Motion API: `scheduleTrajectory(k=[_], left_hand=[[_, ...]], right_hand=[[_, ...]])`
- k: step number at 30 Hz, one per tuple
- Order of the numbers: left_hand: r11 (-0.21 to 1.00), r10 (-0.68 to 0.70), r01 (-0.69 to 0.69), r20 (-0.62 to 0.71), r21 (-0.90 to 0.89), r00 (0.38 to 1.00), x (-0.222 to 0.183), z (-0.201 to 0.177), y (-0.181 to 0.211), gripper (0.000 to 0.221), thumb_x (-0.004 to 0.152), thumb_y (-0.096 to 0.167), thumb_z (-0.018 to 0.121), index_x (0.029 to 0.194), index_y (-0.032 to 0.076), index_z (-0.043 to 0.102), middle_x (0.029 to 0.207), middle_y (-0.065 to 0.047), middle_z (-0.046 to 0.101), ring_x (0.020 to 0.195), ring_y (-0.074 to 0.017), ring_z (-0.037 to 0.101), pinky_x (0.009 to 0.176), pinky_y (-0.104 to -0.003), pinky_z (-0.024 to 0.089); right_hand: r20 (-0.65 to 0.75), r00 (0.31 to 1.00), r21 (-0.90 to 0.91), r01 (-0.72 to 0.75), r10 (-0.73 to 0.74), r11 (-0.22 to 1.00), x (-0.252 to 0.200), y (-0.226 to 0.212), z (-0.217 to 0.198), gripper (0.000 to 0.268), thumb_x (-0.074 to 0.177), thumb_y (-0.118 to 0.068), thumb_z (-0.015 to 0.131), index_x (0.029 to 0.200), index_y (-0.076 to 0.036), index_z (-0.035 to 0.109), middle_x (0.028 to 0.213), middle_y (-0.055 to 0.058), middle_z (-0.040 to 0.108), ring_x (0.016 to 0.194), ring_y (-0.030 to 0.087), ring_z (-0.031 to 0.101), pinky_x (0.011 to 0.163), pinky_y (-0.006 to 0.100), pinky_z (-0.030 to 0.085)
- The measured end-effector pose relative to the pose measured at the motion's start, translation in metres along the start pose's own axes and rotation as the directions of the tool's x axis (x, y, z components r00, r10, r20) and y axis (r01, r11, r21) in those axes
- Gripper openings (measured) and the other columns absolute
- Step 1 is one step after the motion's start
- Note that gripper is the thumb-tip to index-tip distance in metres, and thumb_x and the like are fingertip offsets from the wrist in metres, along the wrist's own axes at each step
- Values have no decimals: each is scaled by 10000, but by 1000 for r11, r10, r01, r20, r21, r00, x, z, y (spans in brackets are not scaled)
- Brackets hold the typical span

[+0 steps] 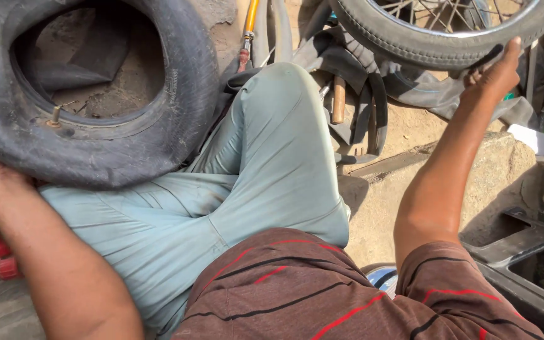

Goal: Repairing a motorcycle tire tube by checking for leaks and applying a patch.

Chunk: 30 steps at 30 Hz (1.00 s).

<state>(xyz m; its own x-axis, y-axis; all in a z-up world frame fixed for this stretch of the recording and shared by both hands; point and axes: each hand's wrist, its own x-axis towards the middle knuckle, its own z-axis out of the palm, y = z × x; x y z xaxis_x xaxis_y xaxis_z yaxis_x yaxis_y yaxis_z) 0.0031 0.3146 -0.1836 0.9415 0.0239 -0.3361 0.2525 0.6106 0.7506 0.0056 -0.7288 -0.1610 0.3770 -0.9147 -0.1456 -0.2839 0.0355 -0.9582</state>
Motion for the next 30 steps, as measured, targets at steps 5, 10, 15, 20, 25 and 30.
scheduleTrajectory(k=[5, 10, 15, 20, 25, 30], left_hand=[[996, 94, -94, -169, 4, 981, 14, -37, -61, 806, 1033, 599, 403, 1600, 26, 413, 1619, -215, 445, 1491, -380, 453, 1266, -520, 397], [997, 69, -76, -265, -18, 962, 18, -6, -64, 850, 1004, 631, 383, 1575, 3, 423, 1561, -249, 491, 1456, -389, 512, 1208, -524, 446], [997, 21, 13, -426, 77, 904, 7, 33, -56, 914, 926, 691, 432, 1562, 53, 274, 1530, -256, 433, 1426, -397, 495, 1154, -569, 458], [998, 56, -45, -419, 36, 906, 14, 34, -67, 925, 906, 694, 491, 1535, 36, 325, 1507, -268, 474, 1412, -401, 520, 1156, -569, 474], [993, 120, -114, -411, 39, 904, -20, 63, -61, 903, 924, 680, 522, 1512, 4, 407, 1498, -270, 522, 1413, -386, 537, 1177, -542, 467], [984, 174, -141, -424, 110, 889, -23, 81, -71, 871, 956, 662, 532, 1512, -1, 432, 1506, -260, 539, 1430, -364, 534, 1202, -514, 432]], right_hand=[[326, 936, 54, -162, 136, 985, -84, -5, 22, 401, 1000, -271, 682, 1264, 28, 635, 950, 139, 740, 721, 208, 721, 582, 338, 579], [620, 771, -135, -80, 147, 988, -216, -17, 101, 240, 1032, -174, 702, 1175, 16, 675, 900, 98, 713, 705, 170, 674, 590, 291, 559], [966, 259, -129, 506, -7, 853, -385, -112, 174, 355, 1038, -209, 685, 1304, 24, 652, 1070, 105, 738, 938, 175, 700, 817, 303, 565], [940, -315, 179, 787, 134, 591, -496, -149, 213, 550, 965, -348, 718, 1377, -3, 602, 1269, 174, 707, 1138, 293, 695, 916, 419, 555], [812, -564, 426, 749, 151, 507, -561, -102, 245, 818, 925, -502, 768, 1496, 9, 479, 1450, 237, 587, 1342, 396, 570, 1107, 473, 480], [796, -596, 589, 721, -109, 365, -609, -46, 246, 1406, 604, -749, 918, 1509, 92, 245, 1477, 348, 421, 1383, 511, 424, 1127, 573, 291]])
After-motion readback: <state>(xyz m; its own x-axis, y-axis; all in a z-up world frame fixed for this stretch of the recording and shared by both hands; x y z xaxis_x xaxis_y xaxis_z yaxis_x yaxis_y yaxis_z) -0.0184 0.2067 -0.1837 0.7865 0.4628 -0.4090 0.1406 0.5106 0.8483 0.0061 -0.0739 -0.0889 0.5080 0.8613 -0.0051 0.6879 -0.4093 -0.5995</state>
